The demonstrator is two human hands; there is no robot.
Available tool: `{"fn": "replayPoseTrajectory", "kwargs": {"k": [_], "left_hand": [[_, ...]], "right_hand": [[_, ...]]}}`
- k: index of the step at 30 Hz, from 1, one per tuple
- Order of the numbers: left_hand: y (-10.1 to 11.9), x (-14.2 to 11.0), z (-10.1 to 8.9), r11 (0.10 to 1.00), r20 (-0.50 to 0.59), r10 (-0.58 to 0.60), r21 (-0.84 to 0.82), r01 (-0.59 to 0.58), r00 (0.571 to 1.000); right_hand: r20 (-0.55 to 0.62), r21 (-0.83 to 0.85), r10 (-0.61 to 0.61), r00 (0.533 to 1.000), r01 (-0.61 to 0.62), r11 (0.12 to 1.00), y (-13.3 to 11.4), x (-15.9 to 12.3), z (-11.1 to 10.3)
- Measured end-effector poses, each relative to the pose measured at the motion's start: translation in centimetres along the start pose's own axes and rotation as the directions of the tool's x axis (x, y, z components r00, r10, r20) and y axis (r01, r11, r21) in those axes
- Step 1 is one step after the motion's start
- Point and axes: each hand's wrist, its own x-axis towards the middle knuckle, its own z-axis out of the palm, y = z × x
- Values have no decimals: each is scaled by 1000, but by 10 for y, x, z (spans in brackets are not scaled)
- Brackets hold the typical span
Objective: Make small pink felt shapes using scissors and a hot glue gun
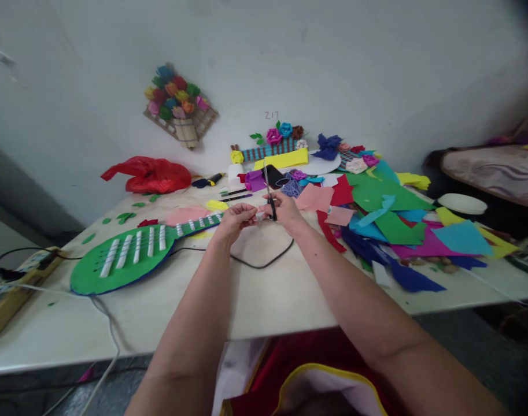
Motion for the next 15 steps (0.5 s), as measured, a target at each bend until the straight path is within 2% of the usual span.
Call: {"fn": "replayPoseTrajectory", "kwargs": {"k": [7,12,15], "left_hand": [[-1,1,1,997,24,-25,-67,26,999],[3,4,2,982,-41,-109,-157,102,993],[3,3,1,983,-69,-83,-170,70,994]], "right_hand": [[-22,-20,38,999,-38,999,0,-3,2],[-57,-11,-2,998,1,1000,2,-1,1],[-87,-17,-41,995,40,999,5,2,0]]}}
